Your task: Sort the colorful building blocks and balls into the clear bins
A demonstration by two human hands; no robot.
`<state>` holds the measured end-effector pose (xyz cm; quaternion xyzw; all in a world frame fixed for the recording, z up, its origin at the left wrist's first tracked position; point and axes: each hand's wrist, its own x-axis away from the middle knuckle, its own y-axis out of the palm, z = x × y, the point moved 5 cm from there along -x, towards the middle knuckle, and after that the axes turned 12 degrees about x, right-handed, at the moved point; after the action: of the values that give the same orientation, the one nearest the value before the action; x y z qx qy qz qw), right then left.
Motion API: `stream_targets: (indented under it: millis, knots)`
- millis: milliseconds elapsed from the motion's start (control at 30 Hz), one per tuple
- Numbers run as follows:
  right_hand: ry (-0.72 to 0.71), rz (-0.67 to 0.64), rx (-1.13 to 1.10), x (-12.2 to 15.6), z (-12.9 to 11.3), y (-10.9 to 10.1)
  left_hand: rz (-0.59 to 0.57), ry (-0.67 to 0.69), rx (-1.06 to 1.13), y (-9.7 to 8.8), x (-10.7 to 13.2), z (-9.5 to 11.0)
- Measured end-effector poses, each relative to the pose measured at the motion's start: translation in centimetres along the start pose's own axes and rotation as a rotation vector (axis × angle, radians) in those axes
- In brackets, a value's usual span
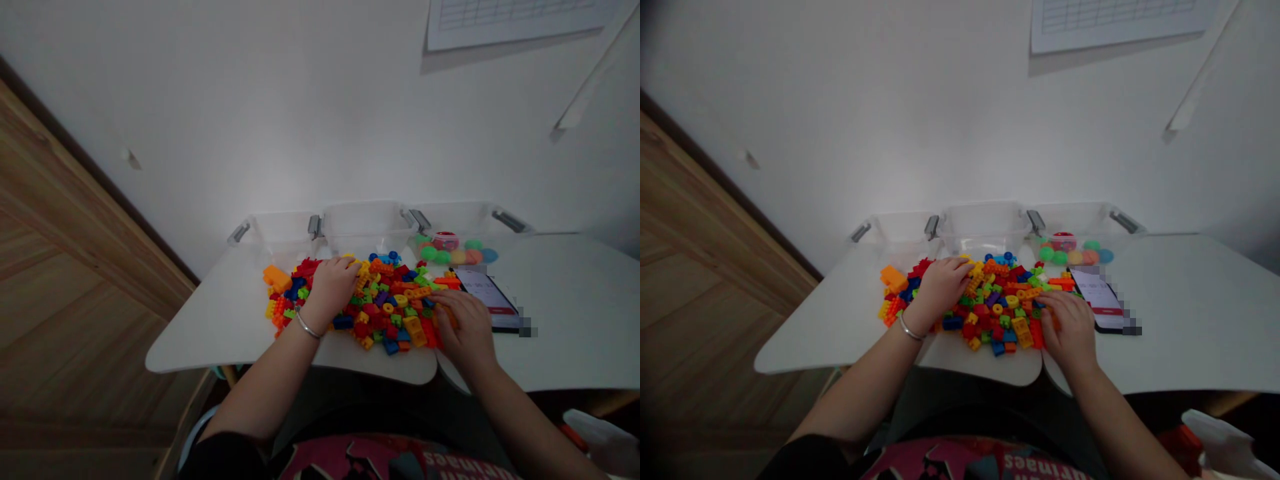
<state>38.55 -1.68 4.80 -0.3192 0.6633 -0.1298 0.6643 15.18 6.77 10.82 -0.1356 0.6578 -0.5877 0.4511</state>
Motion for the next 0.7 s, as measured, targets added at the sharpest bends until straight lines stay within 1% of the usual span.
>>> stream_targets:
  millis: [133, 267, 400, 533, 600, 633, 700]
  knots:
    - [0.003, 0.006, -0.003, -0.1, -0.1, -0.1, 0.016, -0.048, -0.010, 0.5, -0.1, 0.0]
    - [0.030, 0.000, -0.010, -0.1, -0.1, -0.1, 0.028, -0.060, -0.012, 0.5, -0.3, -0.4]
    - [0.033, 0.016, -0.009, -0.1, 0.0, -0.1, 0.050, -0.039, 0.017, -0.1, -0.2, -0.6]
    - [0.018, 0.022, -0.005, 0.0, 0.0, -0.2, 0.096, -0.011, 0.067, -1.5, 0.2, -0.6]
    - [0.023, 0.014, 0.000, 0.0, 0.1, -0.2, 0.170, 0.016, 0.151, -2.6, 0.3, -0.8]
    - [0.029, 0.009, 0.001, 0.0, 0.1, -0.2, 0.236, 0.034, 0.211, -3.2, 0.3, -1.0]
    - [0.048, 0.006, -0.003, 0.0, 0.2, -0.2, 0.421, 0.058, 0.321, -4.8, 0.5, -1.9]
